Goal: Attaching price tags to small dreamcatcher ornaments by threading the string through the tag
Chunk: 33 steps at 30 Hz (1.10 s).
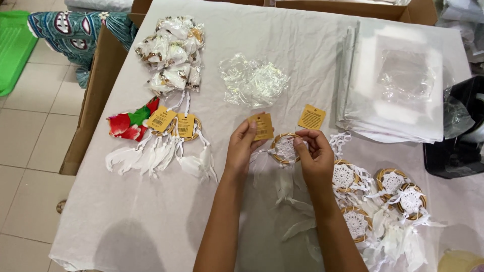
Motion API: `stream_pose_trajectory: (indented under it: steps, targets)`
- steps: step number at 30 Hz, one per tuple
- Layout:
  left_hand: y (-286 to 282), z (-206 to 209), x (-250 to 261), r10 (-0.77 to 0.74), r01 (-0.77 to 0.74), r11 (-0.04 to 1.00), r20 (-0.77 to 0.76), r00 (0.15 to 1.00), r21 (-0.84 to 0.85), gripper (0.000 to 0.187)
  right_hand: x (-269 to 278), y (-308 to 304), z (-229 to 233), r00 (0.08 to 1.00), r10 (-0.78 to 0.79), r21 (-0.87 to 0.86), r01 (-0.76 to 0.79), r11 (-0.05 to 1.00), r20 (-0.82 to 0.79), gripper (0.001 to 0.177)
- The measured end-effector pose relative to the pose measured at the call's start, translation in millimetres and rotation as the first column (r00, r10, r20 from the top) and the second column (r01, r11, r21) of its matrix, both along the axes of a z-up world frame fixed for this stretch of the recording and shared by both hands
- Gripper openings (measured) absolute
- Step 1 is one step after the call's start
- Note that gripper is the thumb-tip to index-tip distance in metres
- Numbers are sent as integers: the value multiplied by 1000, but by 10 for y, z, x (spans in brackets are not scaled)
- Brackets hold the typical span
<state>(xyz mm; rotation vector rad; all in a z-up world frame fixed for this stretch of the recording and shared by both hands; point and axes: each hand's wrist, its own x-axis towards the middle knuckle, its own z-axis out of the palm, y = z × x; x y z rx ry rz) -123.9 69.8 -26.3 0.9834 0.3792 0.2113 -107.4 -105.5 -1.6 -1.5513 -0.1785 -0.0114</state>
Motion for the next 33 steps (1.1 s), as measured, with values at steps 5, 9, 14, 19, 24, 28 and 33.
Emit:
stream_pose_trajectory:
  steps: [5,9,14,19,24,28,33]
  targets:
    - [-83,194,-27,-27,29,999,-67,997,33,42,14,-30,130,999,39,11,-39,999,-36,21]
    - [-120,331,-75,-56,62,996,-84,995,61,40,17,-29,131,998,50,27,-49,998,-34,22]
    - [-170,228,-44,-36,39,986,-23,999,162,41,51,-50,90,999,41,-39,-41,998,4,23]
    - [-255,478,-92,14,-21,971,31,999,237,32,32,-66,175,1000,13,-94,-12,995,9,22]
    - [-167,107,30,193,-219,946,130,973,237,19,55,-89,169,1000,7,-105,-6,995,10,18]
    - [-138,275,-64,236,-248,964,120,964,94,23,63,-96,128,1000,4,-83,-3,997,13,18]
    - [-52,231,-70,247,-252,966,93,965,53,21,102,-102,-5,999,-11,-41,9,999,-36,19]
